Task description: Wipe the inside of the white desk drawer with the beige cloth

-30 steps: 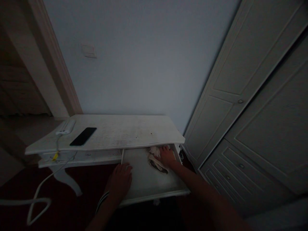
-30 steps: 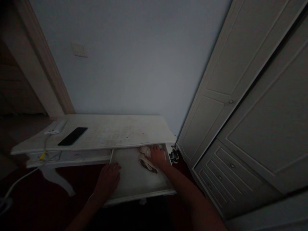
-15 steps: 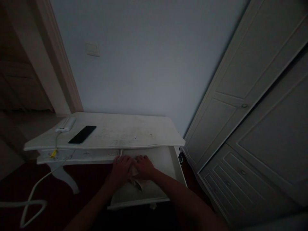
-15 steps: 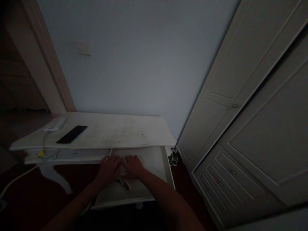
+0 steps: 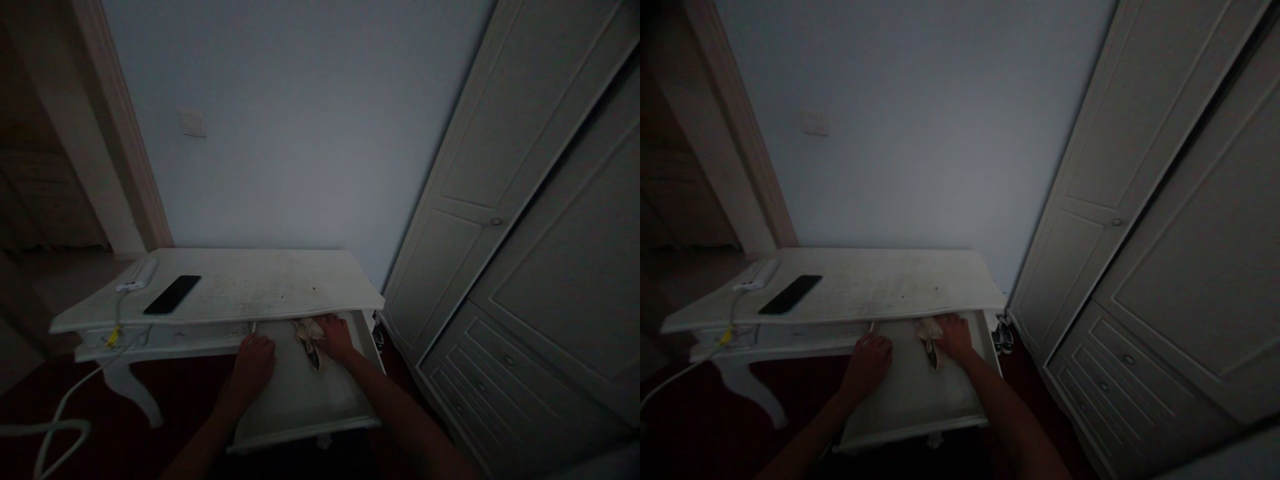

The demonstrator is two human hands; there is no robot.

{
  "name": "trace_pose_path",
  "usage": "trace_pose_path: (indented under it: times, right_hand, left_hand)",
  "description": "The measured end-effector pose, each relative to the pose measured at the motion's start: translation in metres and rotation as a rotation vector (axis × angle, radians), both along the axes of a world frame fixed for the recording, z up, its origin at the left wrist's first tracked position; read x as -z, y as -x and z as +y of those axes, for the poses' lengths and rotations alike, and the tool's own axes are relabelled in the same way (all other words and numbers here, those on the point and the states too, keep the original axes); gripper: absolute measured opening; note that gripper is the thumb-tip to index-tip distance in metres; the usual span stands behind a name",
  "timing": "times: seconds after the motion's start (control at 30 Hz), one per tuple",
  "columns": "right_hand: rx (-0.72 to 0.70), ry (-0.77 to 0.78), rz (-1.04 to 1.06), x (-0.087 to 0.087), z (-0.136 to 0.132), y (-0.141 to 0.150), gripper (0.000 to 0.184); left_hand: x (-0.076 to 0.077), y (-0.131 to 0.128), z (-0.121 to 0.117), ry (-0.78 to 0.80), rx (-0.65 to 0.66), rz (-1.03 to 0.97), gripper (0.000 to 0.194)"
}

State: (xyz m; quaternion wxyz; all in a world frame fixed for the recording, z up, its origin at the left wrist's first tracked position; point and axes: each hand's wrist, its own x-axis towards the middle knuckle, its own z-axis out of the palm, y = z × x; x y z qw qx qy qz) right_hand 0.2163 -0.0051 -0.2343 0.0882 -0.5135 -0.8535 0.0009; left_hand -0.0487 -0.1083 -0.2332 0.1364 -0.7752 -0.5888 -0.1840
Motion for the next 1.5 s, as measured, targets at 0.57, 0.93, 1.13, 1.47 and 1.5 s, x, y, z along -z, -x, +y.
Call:
trace_pose_path:
  times: [0.57,0.93,1.13,1.47,1.5]
  right_hand:
    - [-0.216,0.023,0.058,0.023,-0.015,0.1,0.076]
    - [0.207,0.012,0.087,0.007,0.003,0.013,0.056]
    - [0.233,0.025,0.079,0.014,-0.029,-0.018,0.059]
    - [-0.24,0.096,-0.005,0.034,-0.062,0.066,0.079]
    - [-0.25,0.088,-0.003,0.035,-0.061,0.08,0.079]
  left_hand:
    - [0.012,0.005,0.009,-0.062,0.019,-0.137,0.029]
    - [0.013,0.008,0.009,-0.057,0.042,-0.157,0.028]
    - [0.016,0.009,0.012,-0.062,0.05,-0.171,0.028]
    - [0.021,0.008,0.016,-0.145,0.015,-0.185,0.034]
    - [0.023,0.009,0.017,-0.162,0.01,-0.194,0.034]
